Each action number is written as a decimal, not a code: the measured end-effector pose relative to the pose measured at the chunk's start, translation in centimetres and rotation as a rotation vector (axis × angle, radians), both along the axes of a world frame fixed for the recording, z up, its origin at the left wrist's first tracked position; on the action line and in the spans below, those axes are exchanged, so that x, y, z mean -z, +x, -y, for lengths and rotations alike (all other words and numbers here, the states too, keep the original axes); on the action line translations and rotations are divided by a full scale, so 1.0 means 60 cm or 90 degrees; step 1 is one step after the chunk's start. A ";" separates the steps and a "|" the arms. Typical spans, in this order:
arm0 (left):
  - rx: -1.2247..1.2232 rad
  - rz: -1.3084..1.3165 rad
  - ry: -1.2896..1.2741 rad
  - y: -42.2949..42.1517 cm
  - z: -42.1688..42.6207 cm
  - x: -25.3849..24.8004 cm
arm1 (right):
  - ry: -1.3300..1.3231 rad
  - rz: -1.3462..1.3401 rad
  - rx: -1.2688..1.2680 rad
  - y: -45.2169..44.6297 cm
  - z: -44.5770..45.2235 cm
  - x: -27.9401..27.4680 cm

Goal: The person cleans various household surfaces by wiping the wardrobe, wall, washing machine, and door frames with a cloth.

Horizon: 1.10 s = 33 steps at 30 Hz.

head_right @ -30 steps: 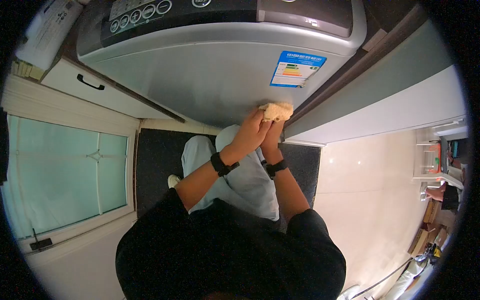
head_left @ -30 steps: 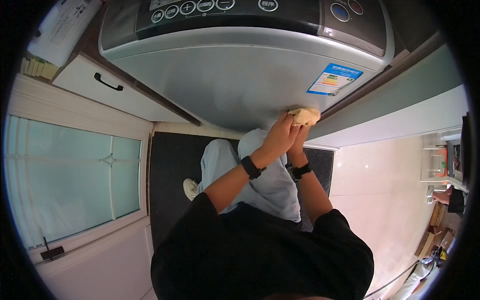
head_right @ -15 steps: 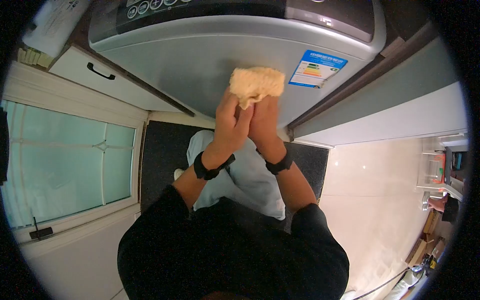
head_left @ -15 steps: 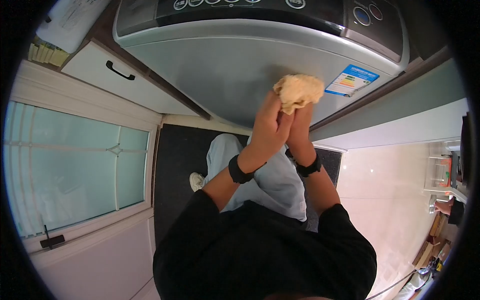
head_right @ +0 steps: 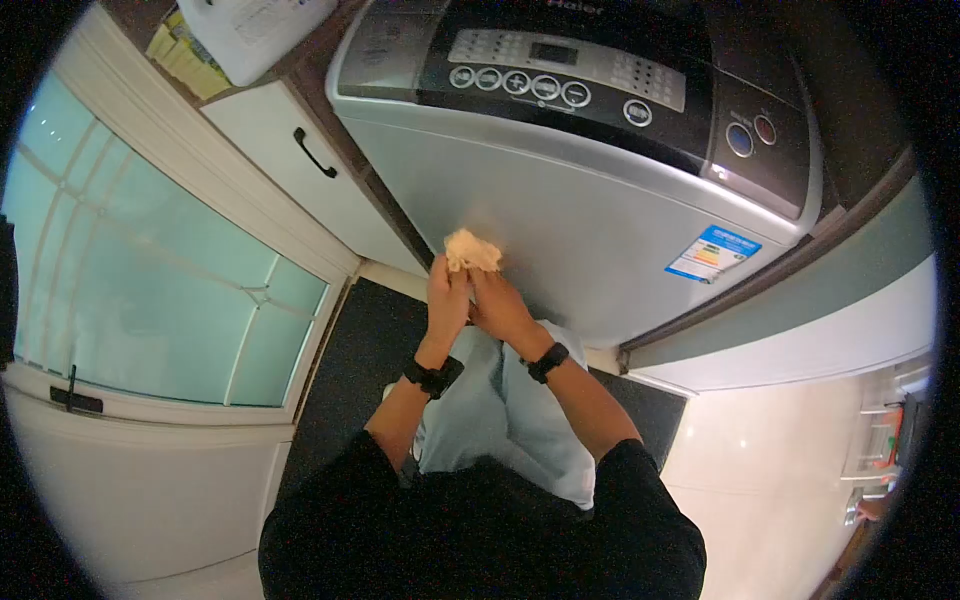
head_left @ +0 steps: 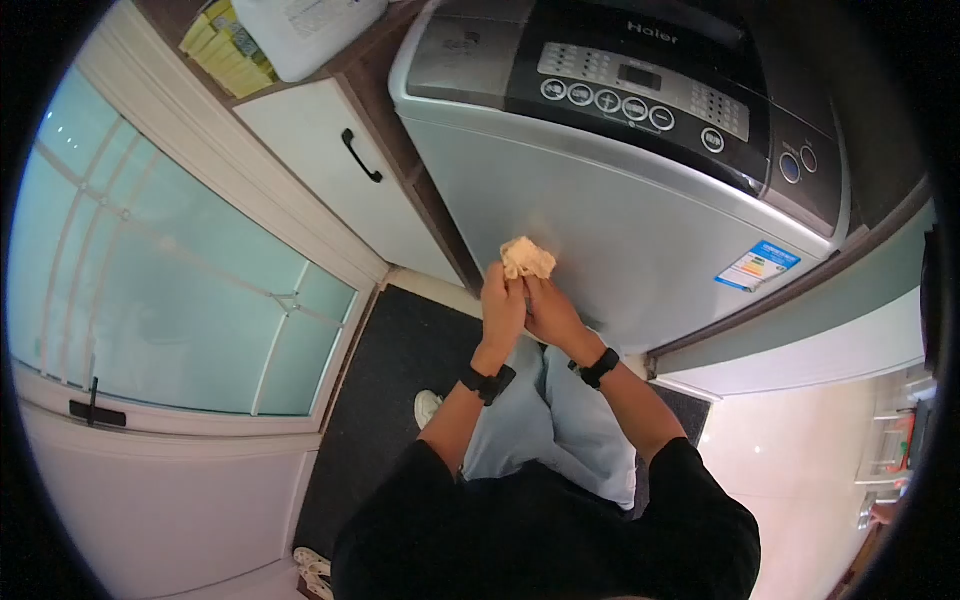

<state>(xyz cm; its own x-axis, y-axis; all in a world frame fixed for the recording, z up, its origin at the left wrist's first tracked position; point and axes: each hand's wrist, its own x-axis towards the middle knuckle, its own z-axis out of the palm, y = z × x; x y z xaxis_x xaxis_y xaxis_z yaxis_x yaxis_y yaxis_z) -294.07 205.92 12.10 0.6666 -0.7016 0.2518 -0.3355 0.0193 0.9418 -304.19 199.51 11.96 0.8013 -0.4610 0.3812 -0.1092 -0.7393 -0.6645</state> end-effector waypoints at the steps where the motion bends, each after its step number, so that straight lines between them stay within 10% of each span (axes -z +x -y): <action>1: -0.015 0.006 -0.042 0.017 -0.003 -0.026 | 0.018 -0.007 0.001 0.020 -0.007 -0.033; 11: 0.136 0.155 -0.189 -0.052 -0.005 -0.234 | -0.042 0.287 0.151 -0.027 -0.015 -0.186; 20: 0.291 0.055 -0.189 -0.144 0.028 -0.189 | -0.089 0.226 0.312 -0.133 0.002 -0.122; 33: 0.081 -0.179 -0.093 -0.002 -0.008 -0.075 | 0.000 0.078 0.035 0.017 -0.009 -0.097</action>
